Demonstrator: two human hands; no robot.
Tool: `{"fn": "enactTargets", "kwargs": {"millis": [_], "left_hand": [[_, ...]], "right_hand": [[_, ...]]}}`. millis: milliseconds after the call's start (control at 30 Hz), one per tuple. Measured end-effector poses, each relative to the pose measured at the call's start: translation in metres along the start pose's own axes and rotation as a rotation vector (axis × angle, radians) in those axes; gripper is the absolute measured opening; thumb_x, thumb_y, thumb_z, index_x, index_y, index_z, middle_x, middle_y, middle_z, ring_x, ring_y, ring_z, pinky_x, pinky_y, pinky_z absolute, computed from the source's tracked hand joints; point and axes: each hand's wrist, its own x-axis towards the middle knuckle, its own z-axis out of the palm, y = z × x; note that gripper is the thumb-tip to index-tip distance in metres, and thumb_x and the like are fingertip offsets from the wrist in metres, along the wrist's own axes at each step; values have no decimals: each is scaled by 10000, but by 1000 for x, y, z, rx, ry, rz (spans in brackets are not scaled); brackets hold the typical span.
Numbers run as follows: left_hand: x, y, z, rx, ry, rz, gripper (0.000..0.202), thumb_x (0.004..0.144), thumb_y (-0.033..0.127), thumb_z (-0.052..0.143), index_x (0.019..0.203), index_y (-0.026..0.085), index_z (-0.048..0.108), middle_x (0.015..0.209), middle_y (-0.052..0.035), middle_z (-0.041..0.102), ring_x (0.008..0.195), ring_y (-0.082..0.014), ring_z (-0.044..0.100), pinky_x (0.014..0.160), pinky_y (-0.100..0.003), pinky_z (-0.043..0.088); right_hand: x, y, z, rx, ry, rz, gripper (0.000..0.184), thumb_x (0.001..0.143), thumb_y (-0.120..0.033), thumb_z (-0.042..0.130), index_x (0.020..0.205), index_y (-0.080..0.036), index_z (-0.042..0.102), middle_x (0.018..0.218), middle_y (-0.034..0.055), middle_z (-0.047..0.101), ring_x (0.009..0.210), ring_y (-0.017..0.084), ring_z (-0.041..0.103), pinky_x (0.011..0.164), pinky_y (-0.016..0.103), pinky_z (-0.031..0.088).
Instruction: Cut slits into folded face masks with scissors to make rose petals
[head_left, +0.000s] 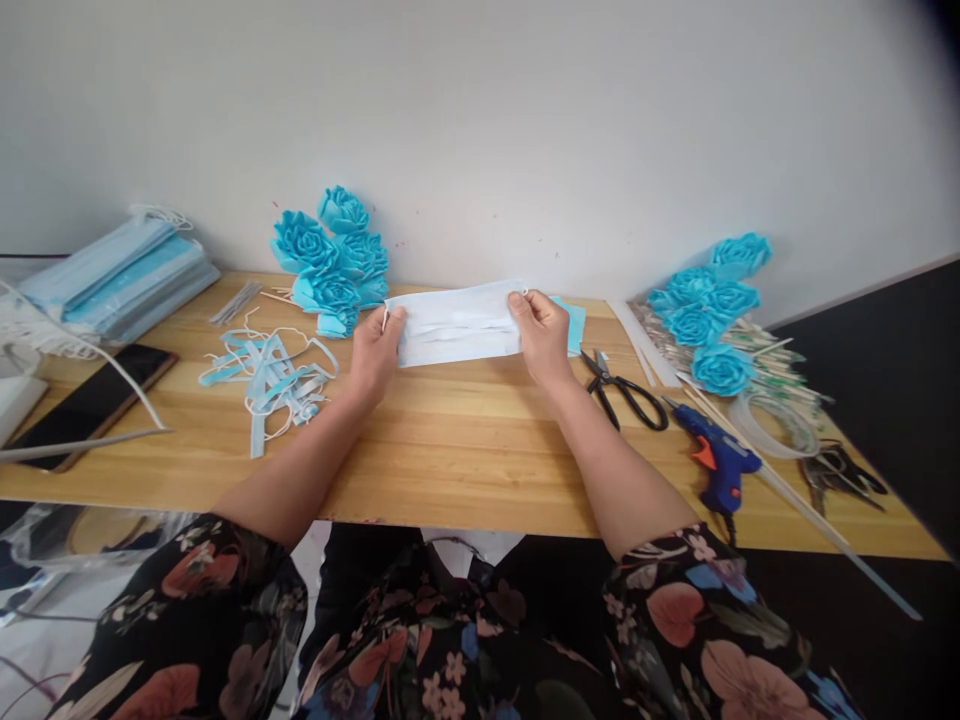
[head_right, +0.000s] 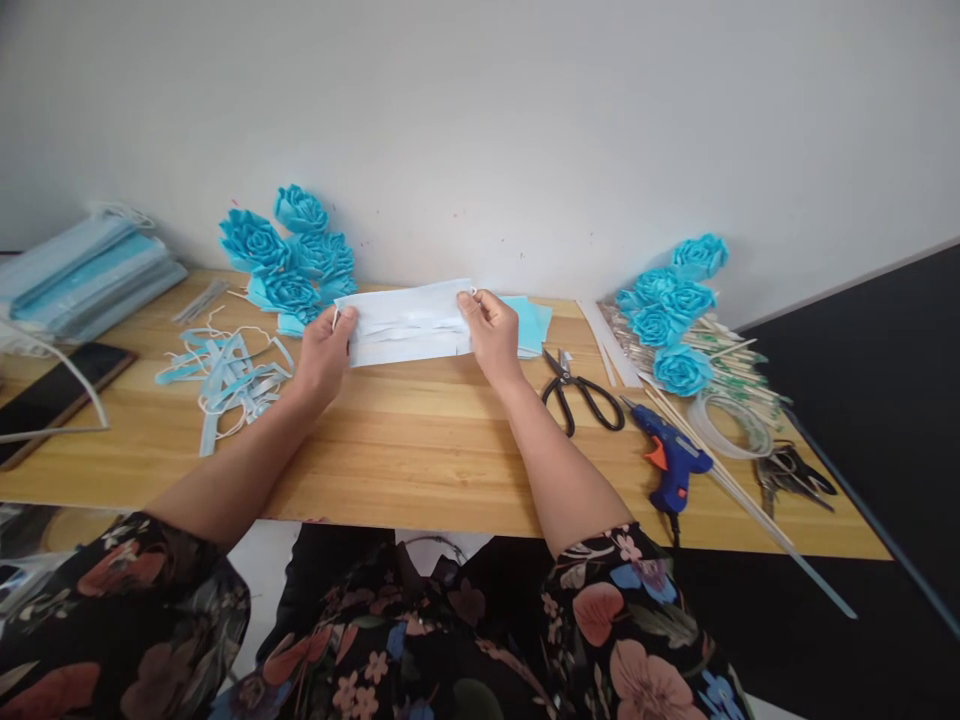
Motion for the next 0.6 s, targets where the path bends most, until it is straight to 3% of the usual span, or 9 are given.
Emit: {"fn": "enactTargets", "kwargs": {"millis": [133,233,333,400,500,600], "left_hand": [[3,10,-6,-143,-148,-101,510,880,681,611,986,190,705,851,-50,710,839,-205,648,761,-297,483],[3,14,-7,-103,-334,-125,585,841,675,670,1162,190,734,964,-79,764,905,-232,688,806,-316,505],[1,11,-4,-3,-541,-82,614,702,581,831,1180,202,755,1027,-72,774,935,-253,692,792,-316,509],[-2,8,-1,37,-634,-103,540,635,525,874,1054,195,784,977,-57,771,871,-247,687,730,-305,499],[-6,6,2,22,-562,-226,453,634,543,853,879,171,770,790,-35,727,715,-208,642,610,-283,446],[-6,8,3,-126,-369,-309,528,597,570,870,910,162,752,782,-31,726,700,-192,633,601,-273,451]], "right_hand": [[-1,-1,1,35,-134,-1,507,877,-623,624,632,-233,411,650,-30,289,627,129,271,595,300,249],[-5,-5,5,24,-205,-9,508,860,-633,635,618,-228,445,632,-26,327,626,130,304,594,295,277],[-9,-7,9,19,-262,16,516,839,-651,660,606,-222,493,615,-25,375,617,129,343,582,290,292],[-10,-7,10,48,-253,44,508,815,-675,688,630,-218,565,637,-16,462,637,136,412,591,286,336],[-9,-4,12,222,-199,152,527,818,-759,646,917,-248,727,807,13,647,767,174,580,663,291,463],[-8,0,15,461,-289,332,690,792,-833,617,1247,-318,684,991,30,728,860,203,676,692,331,556]]}}
